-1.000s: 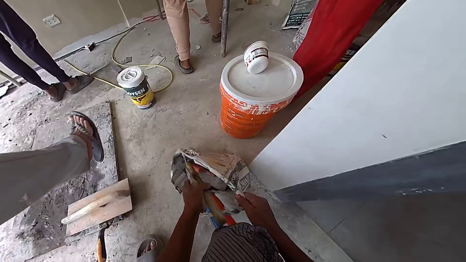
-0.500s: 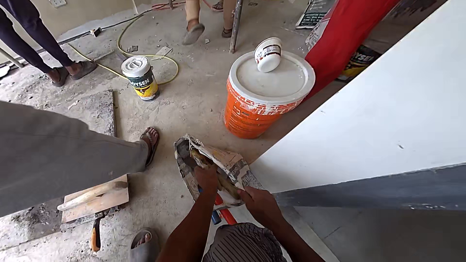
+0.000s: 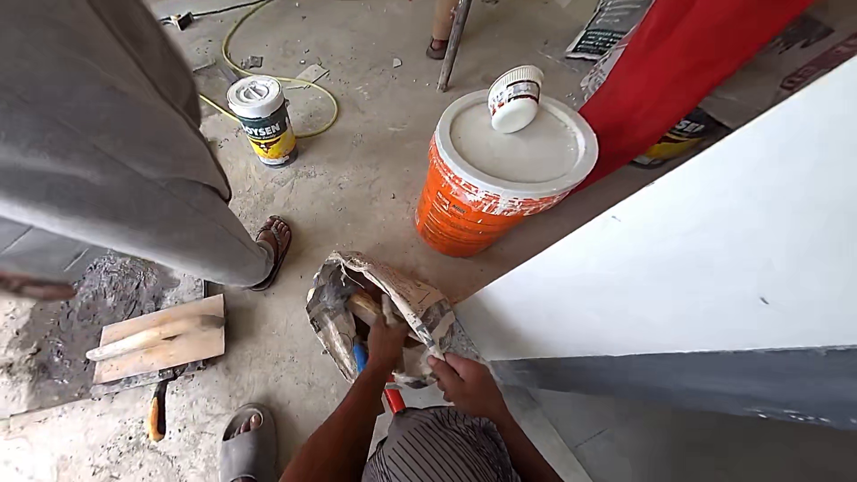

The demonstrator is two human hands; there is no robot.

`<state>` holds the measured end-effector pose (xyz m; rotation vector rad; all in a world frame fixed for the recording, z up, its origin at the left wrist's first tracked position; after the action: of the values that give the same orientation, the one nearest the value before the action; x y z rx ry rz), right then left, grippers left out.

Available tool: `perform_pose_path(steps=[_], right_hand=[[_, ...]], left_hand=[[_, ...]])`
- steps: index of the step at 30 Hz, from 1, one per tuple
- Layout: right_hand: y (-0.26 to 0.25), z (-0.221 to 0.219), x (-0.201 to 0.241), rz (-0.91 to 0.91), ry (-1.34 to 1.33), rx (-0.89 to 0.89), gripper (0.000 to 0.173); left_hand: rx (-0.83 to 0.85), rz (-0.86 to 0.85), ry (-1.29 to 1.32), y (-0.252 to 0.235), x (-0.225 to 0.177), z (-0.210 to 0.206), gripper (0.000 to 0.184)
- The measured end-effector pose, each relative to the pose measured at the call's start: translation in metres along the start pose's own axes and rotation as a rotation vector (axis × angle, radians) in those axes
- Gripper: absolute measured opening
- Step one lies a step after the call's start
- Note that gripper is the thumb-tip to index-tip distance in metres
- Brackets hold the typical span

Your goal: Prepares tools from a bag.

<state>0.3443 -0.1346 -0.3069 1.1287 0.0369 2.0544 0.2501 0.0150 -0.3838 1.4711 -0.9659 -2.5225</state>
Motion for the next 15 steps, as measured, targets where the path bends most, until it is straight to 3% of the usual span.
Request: perform_pose_path(steps=[3,5,11,15], right_hand=[[0.000,-0.001,-0.011,-0.029,0.012,-0.023,0.045],[0.000,-0.005,-0.014,-0.010,0.029,-0.018,0.045],[0.000,-0.013,-0.013,-0.007,0.055,0.007,0.045],[-0.003,-0.011,-0.013,-0.014,0.057,0.024,0.044]], left_hand=[[-0.221,0.230,0.469,0.010,0.016,0.033,0.041],[-0.335,0.348,0.583,0.004,0.031,0.048,0.034],[-0.260,0.480,0.567,-0.002,0.058,0.040,0.023],[-0.348,0.436,0.526,0.008,0.061,0.039,0.027]])
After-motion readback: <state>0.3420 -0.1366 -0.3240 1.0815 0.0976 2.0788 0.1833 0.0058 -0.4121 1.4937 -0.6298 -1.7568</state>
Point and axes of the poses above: each hand's wrist, its own y-axis away from the middle knuckle, its own z-axis out of the back of the hand, x = y × z, the point moved 3 cm from there along -y, towards the middle knuckle, and after that the axes turned 11 degrees about -x, right-handed, at the moved point
